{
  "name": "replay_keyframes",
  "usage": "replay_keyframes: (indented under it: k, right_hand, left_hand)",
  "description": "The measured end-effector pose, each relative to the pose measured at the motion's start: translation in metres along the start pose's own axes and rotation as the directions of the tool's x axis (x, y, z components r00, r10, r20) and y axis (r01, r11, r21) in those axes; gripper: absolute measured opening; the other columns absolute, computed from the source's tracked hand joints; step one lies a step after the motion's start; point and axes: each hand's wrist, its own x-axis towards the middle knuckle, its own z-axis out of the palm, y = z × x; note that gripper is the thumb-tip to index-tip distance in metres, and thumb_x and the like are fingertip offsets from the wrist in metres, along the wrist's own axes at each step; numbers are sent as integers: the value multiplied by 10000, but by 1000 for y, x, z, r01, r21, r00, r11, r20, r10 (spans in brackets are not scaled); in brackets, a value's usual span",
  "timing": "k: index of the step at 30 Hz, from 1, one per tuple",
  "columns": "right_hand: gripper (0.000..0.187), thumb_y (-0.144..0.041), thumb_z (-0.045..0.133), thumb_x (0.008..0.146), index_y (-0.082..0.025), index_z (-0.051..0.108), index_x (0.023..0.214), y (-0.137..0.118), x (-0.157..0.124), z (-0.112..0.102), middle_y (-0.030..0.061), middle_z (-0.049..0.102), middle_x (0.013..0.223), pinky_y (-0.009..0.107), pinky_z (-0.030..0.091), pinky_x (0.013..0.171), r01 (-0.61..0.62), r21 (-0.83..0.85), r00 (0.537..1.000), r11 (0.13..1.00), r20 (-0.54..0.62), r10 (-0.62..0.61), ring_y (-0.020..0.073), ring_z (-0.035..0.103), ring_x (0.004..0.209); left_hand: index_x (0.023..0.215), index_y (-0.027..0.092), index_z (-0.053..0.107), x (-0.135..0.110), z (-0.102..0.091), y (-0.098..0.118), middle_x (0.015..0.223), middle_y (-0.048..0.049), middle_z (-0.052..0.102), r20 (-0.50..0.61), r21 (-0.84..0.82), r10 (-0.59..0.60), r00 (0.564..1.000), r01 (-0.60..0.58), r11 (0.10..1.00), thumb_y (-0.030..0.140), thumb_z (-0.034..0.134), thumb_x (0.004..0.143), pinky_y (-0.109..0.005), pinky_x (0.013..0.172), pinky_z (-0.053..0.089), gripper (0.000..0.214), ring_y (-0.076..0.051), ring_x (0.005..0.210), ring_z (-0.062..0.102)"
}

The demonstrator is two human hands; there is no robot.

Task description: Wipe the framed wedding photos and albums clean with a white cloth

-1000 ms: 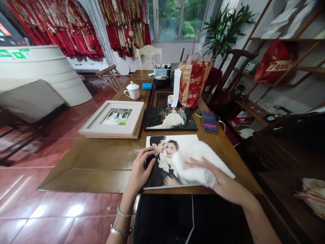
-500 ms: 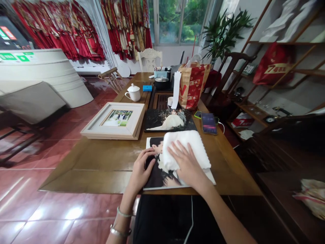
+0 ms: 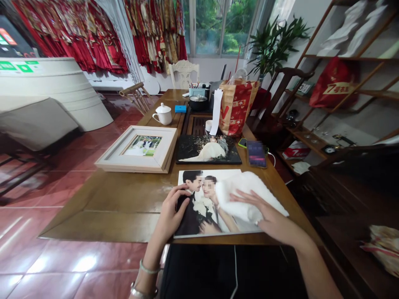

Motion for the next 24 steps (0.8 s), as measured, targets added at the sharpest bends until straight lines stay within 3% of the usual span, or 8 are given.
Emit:
replay_keyframes:
  k: [4,8,12,15,19,24]
  right_hand:
    - [827,-23,399,645,-251,411,1440,10,38,-9,6,344,1536,543,70,1193,-74,-127,993,989,-96,62,217,167,1459]
    - [803,-12,394,680,-236,387,1451,2,72,-13,22,338,1543,564,105,1179,-171,-265,979,949,-157,132,226,186,1459]
    - [770,-9,390,693,-180,398,1444,-12,81,-1,34,336,1545,558,68,1183,-202,-317,969,927,-202,142,226,148,1469]
    - [814,-6,405,645,-202,415,1435,-20,59,11,11,366,1529,526,50,1196,-104,-301,989,948,-132,67,196,155,1467]
    - [872,19,394,593,-288,456,1407,-23,2,18,-29,391,1511,511,75,1203,25,-202,1000,979,0,-25,173,197,1455]
    - [654,-23,437,673,-320,646,1217,-5,-55,3,-14,568,1370,573,196,1167,25,-75,989,997,148,-14,233,352,1393]
  left_hand:
    - [946,208,599,-1,0,0,1213,-87,589,8,-8,3,1000,-2,1000,232,496,931,-398,1032,416,106,-224,1201,545]
    - [932,207,600,-1,-1,-1,1223,-91,591,17,-3,11,1000,-11,1000,234,493,931,-403,1032,421,111,-230,1215,542]
    - [936,210,598,0,0,-2,1221,-89,594,12,-10,14,1000,-14,1000,229,494,931,-399,1036,420,106,-222,1218,541]
    - [933,210,592,0,1,-3,1217,-88,595,9,-13,12,1000,-12,1000,229,494,932,-396,1038,419,100,-219,1215,543]
    - [929,210,591,0,1,-1,1217,-87,596,7,-6,-6,1000,6,1000,242,491,934,-404,1040,414,105,-229,1228,532]
    - [922,206,591,1,0,1,1196,-93,604,7,-5,-11,1000,11,1000,245,488,933,-418,1028,423,111,-242,1220,536]
